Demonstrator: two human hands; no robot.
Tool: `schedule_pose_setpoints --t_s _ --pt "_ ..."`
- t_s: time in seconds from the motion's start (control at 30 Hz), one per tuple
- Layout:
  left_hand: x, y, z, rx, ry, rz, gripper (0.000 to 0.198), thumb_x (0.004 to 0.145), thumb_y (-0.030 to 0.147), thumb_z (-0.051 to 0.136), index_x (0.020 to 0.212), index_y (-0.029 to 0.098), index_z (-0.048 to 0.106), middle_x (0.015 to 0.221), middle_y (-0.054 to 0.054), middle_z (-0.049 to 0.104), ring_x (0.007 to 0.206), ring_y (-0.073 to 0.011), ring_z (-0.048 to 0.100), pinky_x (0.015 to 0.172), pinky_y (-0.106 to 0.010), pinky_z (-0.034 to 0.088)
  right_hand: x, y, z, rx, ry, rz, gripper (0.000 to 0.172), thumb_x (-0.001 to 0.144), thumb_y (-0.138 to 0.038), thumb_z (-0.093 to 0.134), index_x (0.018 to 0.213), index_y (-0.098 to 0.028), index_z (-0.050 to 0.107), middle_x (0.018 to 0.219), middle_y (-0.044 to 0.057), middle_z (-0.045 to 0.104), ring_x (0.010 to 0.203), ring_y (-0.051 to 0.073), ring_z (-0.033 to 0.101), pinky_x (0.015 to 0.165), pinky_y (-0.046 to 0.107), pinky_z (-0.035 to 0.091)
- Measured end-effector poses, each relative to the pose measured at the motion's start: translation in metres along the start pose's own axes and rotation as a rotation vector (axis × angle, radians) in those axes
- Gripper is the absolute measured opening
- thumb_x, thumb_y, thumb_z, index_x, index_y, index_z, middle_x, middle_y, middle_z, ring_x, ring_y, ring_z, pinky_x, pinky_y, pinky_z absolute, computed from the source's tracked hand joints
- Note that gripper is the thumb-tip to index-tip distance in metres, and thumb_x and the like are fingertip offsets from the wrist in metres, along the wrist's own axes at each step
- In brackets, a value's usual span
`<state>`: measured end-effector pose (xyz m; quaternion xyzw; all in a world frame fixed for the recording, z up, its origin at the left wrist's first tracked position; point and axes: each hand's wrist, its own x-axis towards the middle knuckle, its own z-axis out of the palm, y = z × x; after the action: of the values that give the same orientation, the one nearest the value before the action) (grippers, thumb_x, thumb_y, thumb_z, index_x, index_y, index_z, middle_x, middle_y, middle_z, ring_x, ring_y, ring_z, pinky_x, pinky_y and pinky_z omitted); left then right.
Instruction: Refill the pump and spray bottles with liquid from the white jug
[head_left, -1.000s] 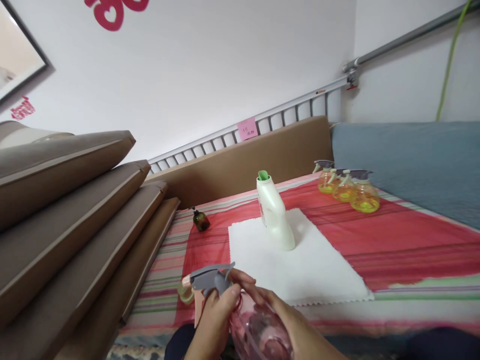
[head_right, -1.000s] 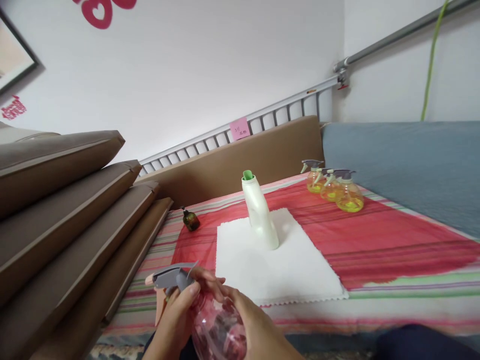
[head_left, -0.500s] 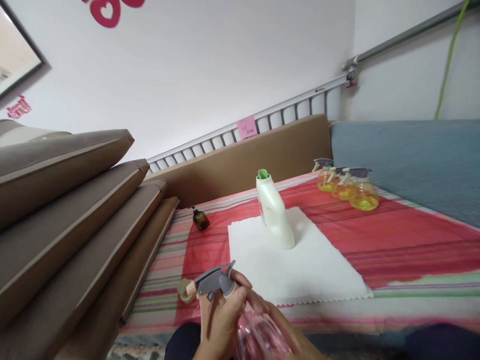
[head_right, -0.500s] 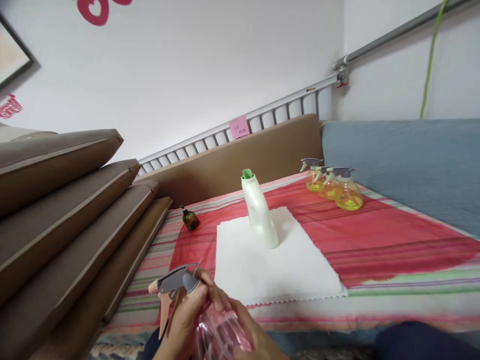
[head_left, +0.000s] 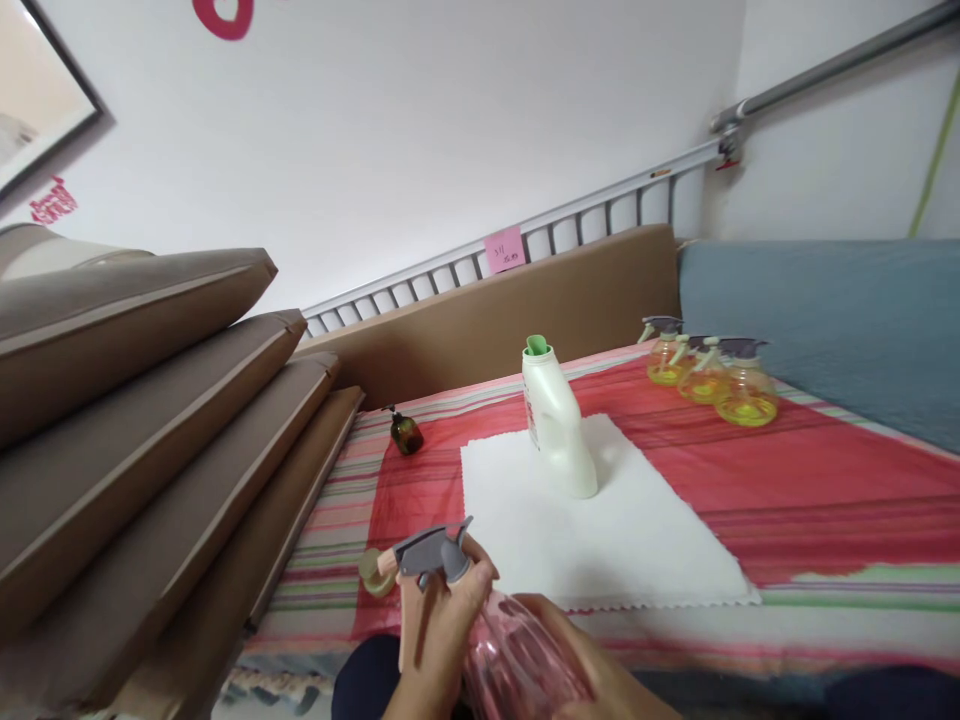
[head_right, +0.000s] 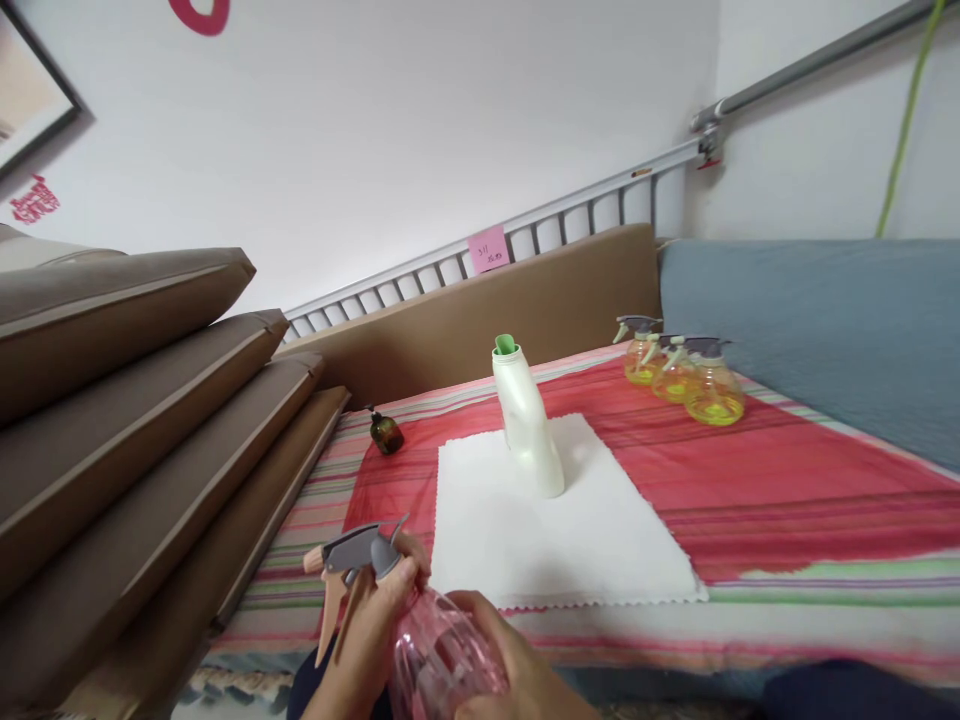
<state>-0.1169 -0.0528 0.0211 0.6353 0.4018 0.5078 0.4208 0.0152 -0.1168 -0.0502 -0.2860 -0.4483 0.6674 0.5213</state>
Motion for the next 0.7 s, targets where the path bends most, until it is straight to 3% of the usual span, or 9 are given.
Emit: schedule_pose_setpoints --t_s 0.13,0.4,0.5,0.57,0.7 --pt "0.002 0.004 -0.004 0.091 0.011 0.070 0.015 0.063 0.032 0.074 0.063 0.021 0.063 0.057 0.000 0.057 0.059 -0.0199 0.054 0.065 -0.032 0.046 0.000 0.004 -0.011 -0.073 0.009 -0.015 0.075 0.050 -0.034 0.076 0.119 -0.025 0.047 0.101 0.006 0.061 0.090 0.028 0.060 0.085 0.042 0.045" --pt "0.003 0.010 -0.007 0.255 -0.272 0.117 0.015 0.075 0.027 0.066 0.063 0.022 0.057 0.055 0.003 0.050 0.055 -0.0158 0.047 0.059 -0.028 0.040 -0.007 0.001 -0.028 -0.266 0.089 0.003 0.077 0.050 -0.019 0.068 0.121 -0.024 0.042 0.107 0.006 0.060 0.095 0.029 0.058 0.085 0.038 0.044" --pt "0.005 0.009 -0.001 0.229 -0.254 0.121 0.013 0.074 0.026 0.067 0.064 0.022 0.059 0.056 0.003 0.051 0.054 -0.0153 0.048 0.058 -0.027 0.040 -0.007 -0.006 -0.033 -0.227 0.079 0.003 0.077 0.051 -0.017 0.069 0.122 -0.024 0.041 0.109 0.007 0.060 0.093 0.029 0.059 0.080 0.037 0.046" --pt "0.010 0.009 0.003 0.174 -0.207 0.103 0.009 0.072 0.025 0.068 0.068 0.020 0.062 0.059 0.003 0.054 0.058 -0.0156 0.051 0.061 -0.026 0.042 -0.004 -0.011 -0.037 -0.139 0.082 -0.042 0.077 0.049 -0.021 0.075 0.119 -0.024 0.044 0.111 0.007 0.058 0.100 0.030 0.057 0.085 0.038 0.044" --pt "0.026 0.009 0.010 0.209 -0.044 0.153 0.011 0.066 0.025 0.072 0.066 0.019 0.063 0.058 0.002 0.059 0.060 -0.0181 0.056 0.070 -0.029 0.044 0.000 -0.010 -0.038 0.114 0.191 -0.156 0.084 0.048 -0.052 0.082 0.120 -0.026 0.047 0.121 0.009 0.052 0.116 0.030 0.048 0.099 0.042 0.033"
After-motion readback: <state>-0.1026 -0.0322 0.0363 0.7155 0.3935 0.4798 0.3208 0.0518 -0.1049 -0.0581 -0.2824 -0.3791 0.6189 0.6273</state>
